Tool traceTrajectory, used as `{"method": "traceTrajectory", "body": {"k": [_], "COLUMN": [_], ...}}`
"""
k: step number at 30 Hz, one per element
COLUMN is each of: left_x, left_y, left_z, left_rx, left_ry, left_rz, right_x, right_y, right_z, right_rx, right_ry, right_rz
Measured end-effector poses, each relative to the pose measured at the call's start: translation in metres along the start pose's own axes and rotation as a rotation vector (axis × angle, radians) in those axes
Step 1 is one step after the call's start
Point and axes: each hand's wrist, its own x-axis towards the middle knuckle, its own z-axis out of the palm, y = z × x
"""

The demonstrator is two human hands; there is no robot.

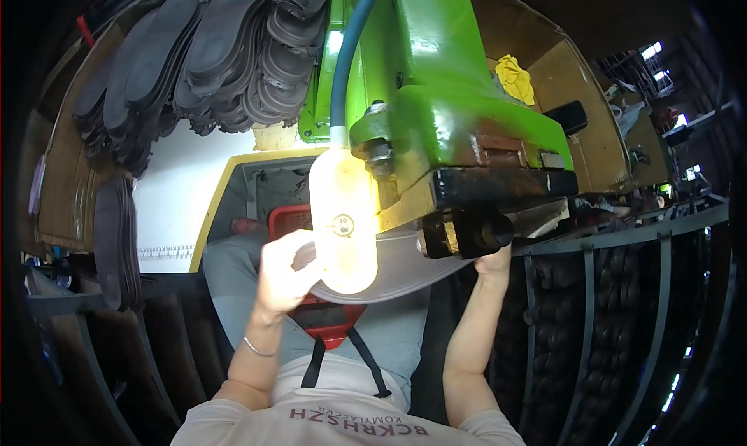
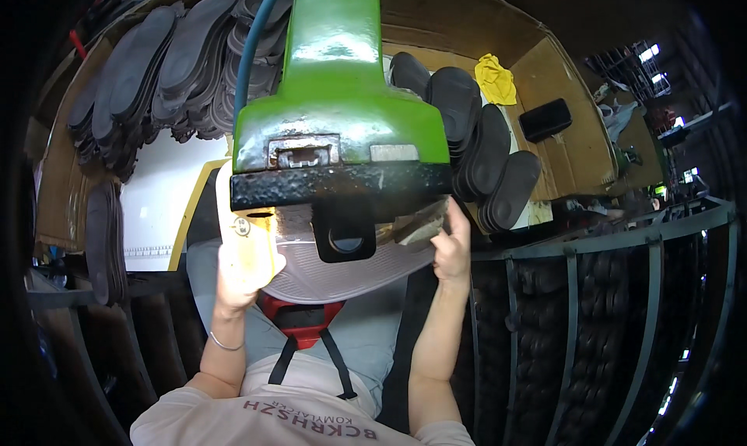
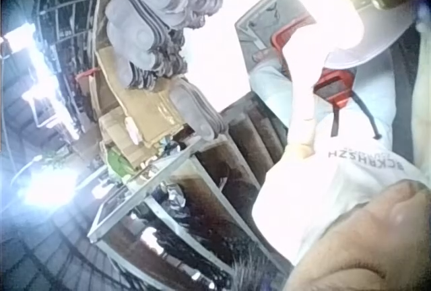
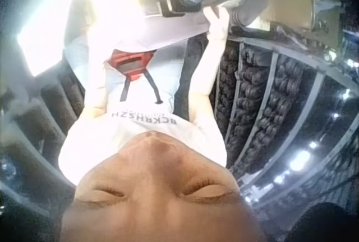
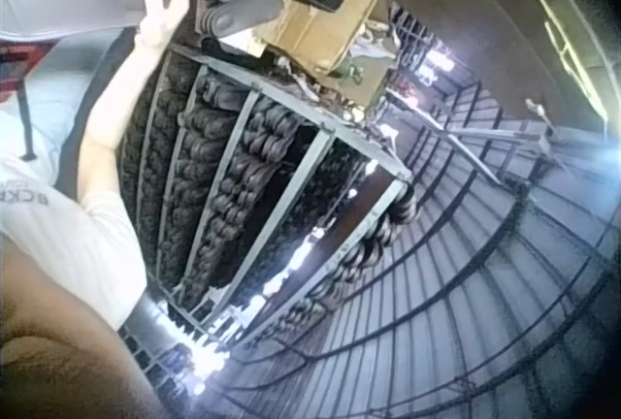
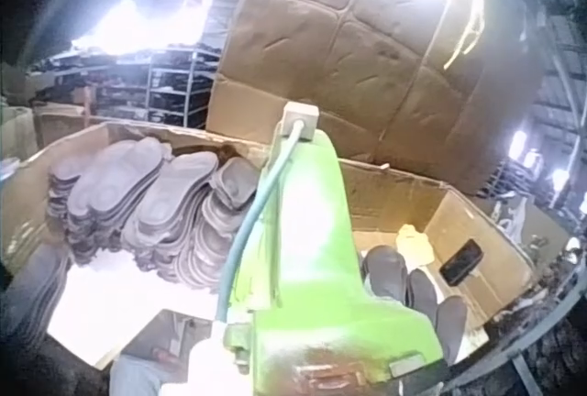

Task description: Trimming and shaping the edges of shoe soles using a specialized industrial grinding machine in a factory.

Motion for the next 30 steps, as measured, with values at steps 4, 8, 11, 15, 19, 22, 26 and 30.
{"method": "traceTrajectory", "body": {"k": [4,8,11,15,19,22,26,30], "left_x": [-0.005,-0.017,-0.033,-0.075,-0.125,-0.143,-0.139,-0.146], "left_y": [-0.002,-0.011,-0.014,-0.042,-0.075,-0.092,-0.095,-0.116], "left_z": [-0.043,-0.087,-0.103,-0.099,-0.057,-0.016,0.012,-0.008], "left_rx": [-0.070,-0.168,-0.203,-0.161,-0.241,-0.319,-0.359,-0.361], "left_ry": [0.169,0.241,0.264,0.231,0.128,-0.001,-0.028,0.078], "left_rz": [-0.034,-0.066,-0.131,-0.192,-0.390,-0.428,-0.533,-0.469], "right_x": [-0.024,-0.036,-0.043,-0.036,-0.036,-0.034,-0.042,-0.049], "right_y": [0.051,0.041,0.040,0.051,0.059,0.044,0.025,0.019], "right_z": [0.014,0.075,0.102,0.116,0.105,0.118,0.133,0.129], "right_rx": [0.060,-0.254,-0.165,-0.201,-0.179,-0.112,-0.073,0.071], "right_ry": [0.091,-0.080,-0.135,-0.001,-0.092,-0.146,-0.035,0.054], "right_rz": [0.078,-0.211,-0.221,-0.371,-0.253,-0.300,-0.362,-0.301]}}
